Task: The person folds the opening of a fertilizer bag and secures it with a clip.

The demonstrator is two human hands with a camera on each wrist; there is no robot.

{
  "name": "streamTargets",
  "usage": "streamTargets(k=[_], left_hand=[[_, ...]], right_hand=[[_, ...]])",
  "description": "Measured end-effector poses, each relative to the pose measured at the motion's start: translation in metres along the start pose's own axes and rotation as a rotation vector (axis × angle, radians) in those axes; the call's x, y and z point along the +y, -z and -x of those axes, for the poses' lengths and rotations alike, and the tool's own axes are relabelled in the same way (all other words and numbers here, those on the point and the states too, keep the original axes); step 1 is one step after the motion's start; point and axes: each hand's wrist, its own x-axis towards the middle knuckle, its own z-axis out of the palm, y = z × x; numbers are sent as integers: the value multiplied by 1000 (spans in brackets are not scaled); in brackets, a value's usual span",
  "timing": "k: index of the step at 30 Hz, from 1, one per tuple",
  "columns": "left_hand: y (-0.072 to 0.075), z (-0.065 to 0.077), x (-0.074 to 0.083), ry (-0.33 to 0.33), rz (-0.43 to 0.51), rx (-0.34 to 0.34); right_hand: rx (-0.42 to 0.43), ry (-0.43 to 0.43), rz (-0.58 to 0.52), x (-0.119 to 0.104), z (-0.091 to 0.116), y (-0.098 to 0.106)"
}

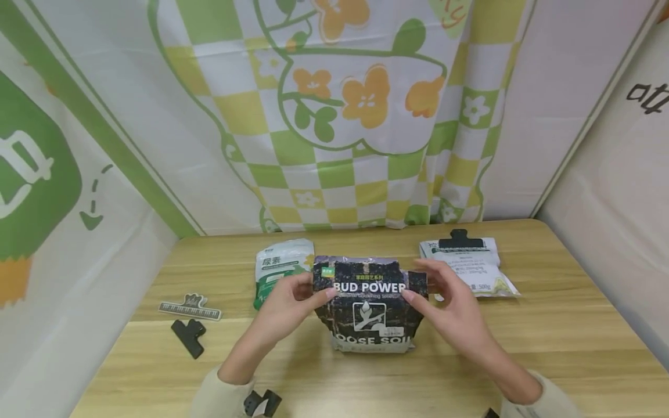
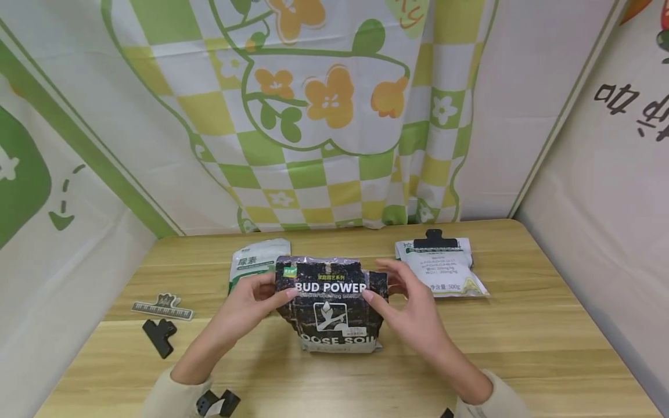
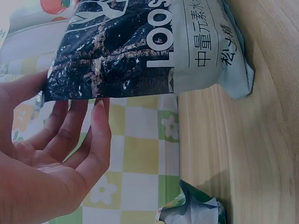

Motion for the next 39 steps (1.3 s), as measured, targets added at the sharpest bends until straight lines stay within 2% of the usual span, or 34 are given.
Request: streamTargets(k=[5,7,9,12,16,24,27,29,32,34,37,39], left_hand=[[-2,-1,-2,44,57,21],[-2,-1,-3,40,80,13],[-2,-2,-3,28,88,-3],[-3,-2,-4,20,82,-12],[-3,-1,-4,9,46,2],[-5,0,-4,-25,-24,51],[-6,0,-8,-102,-46,72],[-5,-1,-11,-213,-72,87],[-4,-2,-16,-416,-163,106],[-3,-3,-20,-515,-219,124],[-2,-2,-22,-575,-256,111],[-2,-2,-23,-573,-256,76]], right_hand=[[53,317,122,12,-1,-1],[61,405,167,16,-2,0],[65,457,185,19,-3,1],[54,472,171,21,-3,3],[15,439,167,20,-2,4],[-36,485,230,21,-2,6],[-49,488,230,22,-2,6],[-56,492,226,22,-3,7],[-62,499,220,23,-4,7],[-65,508,218,24,-4,7],[-72,514,211,26,-4,7],[-77,499,207,27,-3,8]])
